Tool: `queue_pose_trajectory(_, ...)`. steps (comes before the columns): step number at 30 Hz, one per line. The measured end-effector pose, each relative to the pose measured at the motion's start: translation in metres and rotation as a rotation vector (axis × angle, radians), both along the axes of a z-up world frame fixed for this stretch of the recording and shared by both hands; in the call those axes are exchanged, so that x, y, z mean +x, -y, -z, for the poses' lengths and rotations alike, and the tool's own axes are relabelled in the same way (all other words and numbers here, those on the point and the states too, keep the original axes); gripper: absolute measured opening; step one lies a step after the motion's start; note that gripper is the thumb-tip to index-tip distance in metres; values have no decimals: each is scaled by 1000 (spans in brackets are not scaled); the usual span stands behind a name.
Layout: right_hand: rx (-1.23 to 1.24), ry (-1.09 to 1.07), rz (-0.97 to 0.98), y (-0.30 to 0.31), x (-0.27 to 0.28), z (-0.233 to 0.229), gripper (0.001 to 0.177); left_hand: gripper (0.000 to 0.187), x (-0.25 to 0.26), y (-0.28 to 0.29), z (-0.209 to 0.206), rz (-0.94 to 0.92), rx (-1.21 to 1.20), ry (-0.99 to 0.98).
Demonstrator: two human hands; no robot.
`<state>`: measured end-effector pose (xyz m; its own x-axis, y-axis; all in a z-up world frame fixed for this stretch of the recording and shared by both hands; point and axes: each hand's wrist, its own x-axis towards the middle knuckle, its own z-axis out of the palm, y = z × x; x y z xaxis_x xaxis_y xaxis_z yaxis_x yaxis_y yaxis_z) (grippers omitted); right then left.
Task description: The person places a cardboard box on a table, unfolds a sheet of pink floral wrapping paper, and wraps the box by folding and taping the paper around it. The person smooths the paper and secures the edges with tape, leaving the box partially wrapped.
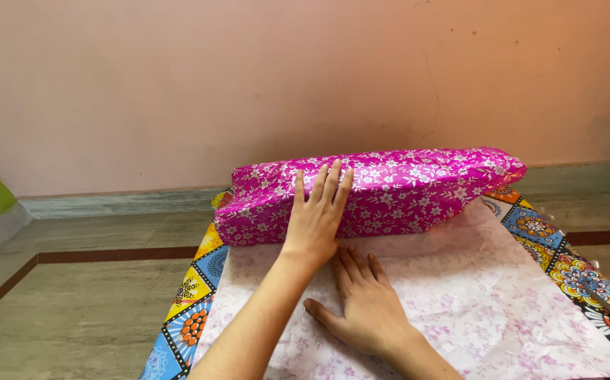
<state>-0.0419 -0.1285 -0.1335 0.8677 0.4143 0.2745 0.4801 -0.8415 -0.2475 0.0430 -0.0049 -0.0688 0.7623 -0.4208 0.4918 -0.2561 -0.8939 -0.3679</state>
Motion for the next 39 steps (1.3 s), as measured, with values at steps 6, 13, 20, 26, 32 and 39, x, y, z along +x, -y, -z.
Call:
queue_pose_trajectory(6,31,28,4,1,-3,-3,102,113,0,7,13,-29,-90,202)
queue_pose_trajectory(13,81,125,-30,1,-8,-3,99,121,-3,8,9,-29,-155,55)
queue_pose_trajectory(20,43,82,-14,0,-7,-5,99,123,-1,7,11,-40,-142,58)
queue_pose_trajectory(26,-30,39,-3,-1,-7,-4,99,107,1,7,21,-60,-89,148)
queue_pose_trajectory(32,-67,20,-25,7,-2,-1,94,100,-8,3,29,32,-163,164)
queue_pose_trajectory(39,-107,-12,-23,46,-13,3,92,116,-47,-16,27,-17,-356,-48)
